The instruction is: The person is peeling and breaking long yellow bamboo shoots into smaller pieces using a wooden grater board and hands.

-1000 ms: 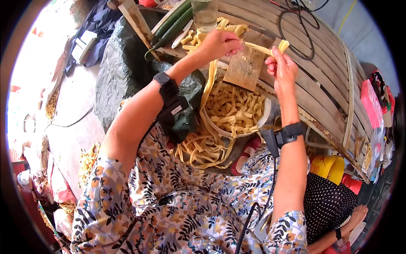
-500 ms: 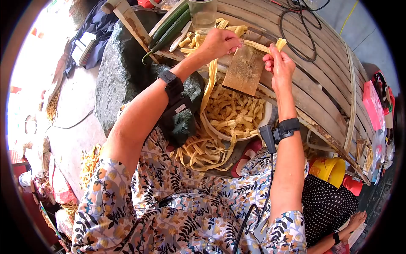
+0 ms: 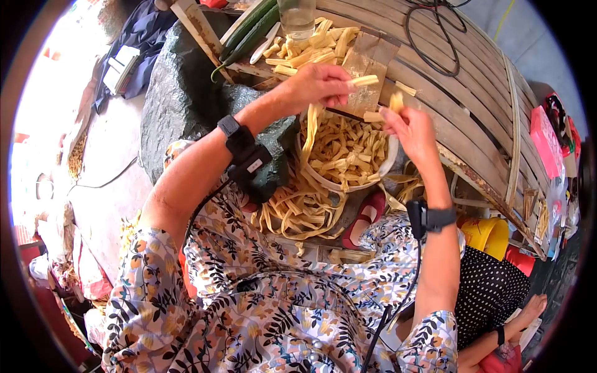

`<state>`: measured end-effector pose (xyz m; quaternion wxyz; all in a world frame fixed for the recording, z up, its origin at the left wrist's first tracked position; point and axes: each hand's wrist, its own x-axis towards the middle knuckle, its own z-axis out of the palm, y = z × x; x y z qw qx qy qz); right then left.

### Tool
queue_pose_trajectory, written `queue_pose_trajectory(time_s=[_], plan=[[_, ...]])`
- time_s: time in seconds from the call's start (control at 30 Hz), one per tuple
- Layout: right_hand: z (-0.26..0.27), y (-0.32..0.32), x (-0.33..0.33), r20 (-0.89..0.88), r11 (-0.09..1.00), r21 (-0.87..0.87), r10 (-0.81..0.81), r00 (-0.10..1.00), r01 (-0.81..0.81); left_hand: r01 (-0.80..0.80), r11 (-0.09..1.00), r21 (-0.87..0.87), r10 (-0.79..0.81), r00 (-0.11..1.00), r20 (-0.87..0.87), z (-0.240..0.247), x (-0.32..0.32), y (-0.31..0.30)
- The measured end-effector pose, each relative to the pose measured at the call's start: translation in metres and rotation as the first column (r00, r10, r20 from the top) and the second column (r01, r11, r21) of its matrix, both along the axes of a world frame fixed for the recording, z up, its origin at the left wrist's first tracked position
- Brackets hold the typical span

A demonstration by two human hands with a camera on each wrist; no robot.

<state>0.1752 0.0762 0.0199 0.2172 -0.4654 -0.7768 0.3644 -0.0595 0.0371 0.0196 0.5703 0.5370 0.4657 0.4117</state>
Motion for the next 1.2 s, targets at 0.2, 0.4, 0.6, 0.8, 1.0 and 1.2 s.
queue_pose_trajectory(time_s=[0.2,0.4,0.6,0.8,1.0,1.2], plan=[[0.015,-0.016,-0.006,-0.333,0.999,0.025,-0.029,0.942,0.040,0.057,0.992,0.109,-0.036,0.981,-0.189,0.003,0.027,-0.020],[0.014,-0.009,-0.004,-0.514,0.970,-0.188,0.037,0.857,-0.154,0.173,0.984,0.050,-0.170,0.983,-0.064,-0.004,0.025,-0.023],[0.015,-0.007,-0.002,-0.335,0.991,0.063,0.130,0.933,-0.116,0.015,0.976,0.218,0.078,0.908,-0.412,-0.004,0.027,-0.036],[-0.016,-0.012,-0.011,-0.041,0.997,0.077,-0.007,0.999,0.010,0.104,0.835,0.540,0.200,0.857,-0.475,-0.013,0.042,-0.039],[-0.005,0.003,0.024,0.011,0.991,0.070,-0.117,0.993,0.116,0.108,0.973,0.203,-0.015,0.911,-0.413,0.002,0.023,-0.044],[0.009,-0.022,0.010,-0.120,0.704,-0.608,0.376,0.919,-0.368,0.268,0.962,-0.062,-0.275,0.934,-0.227,0.020,-0.011,-0.027]])
